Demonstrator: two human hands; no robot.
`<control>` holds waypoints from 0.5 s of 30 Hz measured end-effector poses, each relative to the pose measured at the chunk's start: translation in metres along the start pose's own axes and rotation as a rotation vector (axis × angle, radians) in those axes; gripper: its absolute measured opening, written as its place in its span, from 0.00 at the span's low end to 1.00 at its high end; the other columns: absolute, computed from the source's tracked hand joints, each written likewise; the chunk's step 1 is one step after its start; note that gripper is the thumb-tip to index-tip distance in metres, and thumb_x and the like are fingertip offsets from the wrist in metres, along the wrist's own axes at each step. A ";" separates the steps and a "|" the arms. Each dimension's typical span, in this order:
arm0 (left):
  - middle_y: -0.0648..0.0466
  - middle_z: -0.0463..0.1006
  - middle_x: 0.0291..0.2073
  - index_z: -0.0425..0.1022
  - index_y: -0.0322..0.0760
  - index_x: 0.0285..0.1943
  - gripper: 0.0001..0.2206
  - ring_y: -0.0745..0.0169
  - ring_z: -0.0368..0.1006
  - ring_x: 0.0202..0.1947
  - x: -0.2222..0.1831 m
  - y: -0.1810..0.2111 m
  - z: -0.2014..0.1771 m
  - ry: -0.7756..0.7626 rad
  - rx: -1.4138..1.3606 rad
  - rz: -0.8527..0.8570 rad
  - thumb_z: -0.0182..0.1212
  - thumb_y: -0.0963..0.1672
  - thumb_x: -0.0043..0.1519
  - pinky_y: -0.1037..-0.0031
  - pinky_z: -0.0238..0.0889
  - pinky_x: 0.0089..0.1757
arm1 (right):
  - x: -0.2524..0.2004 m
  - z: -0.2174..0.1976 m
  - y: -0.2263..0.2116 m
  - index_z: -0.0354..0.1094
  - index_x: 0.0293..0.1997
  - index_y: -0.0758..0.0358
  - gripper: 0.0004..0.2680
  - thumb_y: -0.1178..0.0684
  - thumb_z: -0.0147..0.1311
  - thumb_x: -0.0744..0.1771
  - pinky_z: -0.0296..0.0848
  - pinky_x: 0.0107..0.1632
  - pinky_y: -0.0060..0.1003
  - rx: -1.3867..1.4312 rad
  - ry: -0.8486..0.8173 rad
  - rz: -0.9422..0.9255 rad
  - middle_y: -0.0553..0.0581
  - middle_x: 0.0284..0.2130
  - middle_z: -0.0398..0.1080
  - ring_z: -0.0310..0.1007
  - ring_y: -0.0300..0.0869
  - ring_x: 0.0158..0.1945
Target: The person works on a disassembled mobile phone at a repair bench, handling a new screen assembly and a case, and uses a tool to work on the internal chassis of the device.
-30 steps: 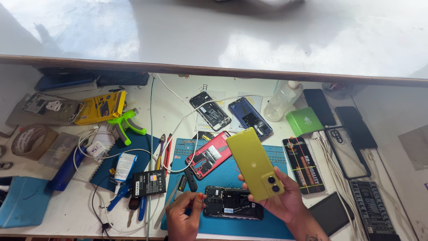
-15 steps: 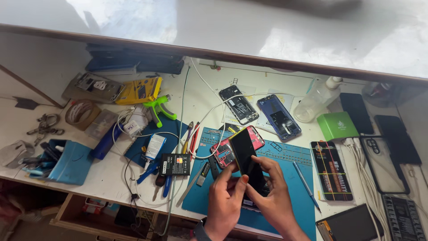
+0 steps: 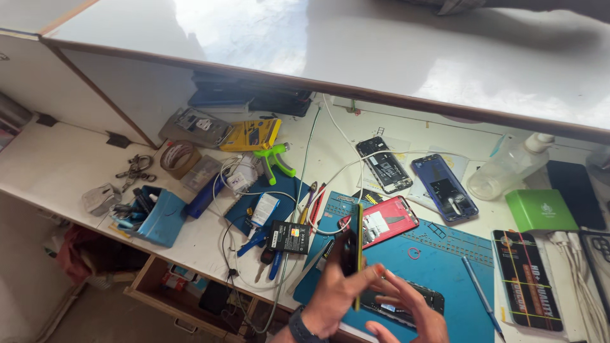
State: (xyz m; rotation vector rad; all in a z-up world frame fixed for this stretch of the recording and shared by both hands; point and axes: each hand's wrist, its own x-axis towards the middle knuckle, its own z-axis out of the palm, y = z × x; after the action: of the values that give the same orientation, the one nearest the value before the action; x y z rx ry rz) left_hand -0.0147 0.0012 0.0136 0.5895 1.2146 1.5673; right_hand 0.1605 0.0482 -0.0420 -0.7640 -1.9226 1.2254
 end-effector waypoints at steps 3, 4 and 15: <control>0.54 0.78 0.39 0.63 0.41 0.68 0.32 0.67 0.65 0.29 0.017 0.031 -0.032 0.166 0.099 -0.064 0.70 0.49 0.54 0.77 0.57 0.26 | -0.012 -0.021 0.021 0.65 0.62 0.56 0.29 0.55 0.72 0.55 0.76 0.58 0.43 -0.263 -0.011 0.012 0.57 0.50 0.80 0.80 0.47 0.57; 0.55 0.77 0.39 0.66 0.42 0.66 0.29 0.68 0.66 0.30 0.028 0.044 -0.049 0.196 0.162 0.016 0.70 0.50 0.56 0.78 0.59 0.27 | -0.017 -0.031 0.033 0.68 0.60 0.53 0.27 0.54 0.72 0.55 0.74 0.61 0.44 -0.378 0.016 0.020 0.55 0.49 0.80 0.80 0.47 0.58; 0.34 0.81 0.45 0.77 0.30 0.53 0.24 0.33 0.76 0.51 0.207 0.172 -0.284 0.565 1.254 0.329 0.59 0.55 0.63 0.52 0.67 0.49 | 0.000 -0.044 0.191 0.60 0.70 0.54 0.38 0.27 0.68 0.56 0.63 0.68 0.50 -0.903 -0.042 -0.075 0.58 0.63 0.67 0.65 0.51 0.67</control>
State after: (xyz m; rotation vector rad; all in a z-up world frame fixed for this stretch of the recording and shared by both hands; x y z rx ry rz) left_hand -0.3981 0.0800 0.0234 1.2053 2.6538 1.0720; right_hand 0.2155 0.1412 -0.2056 -1.0835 -2.5088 0.2652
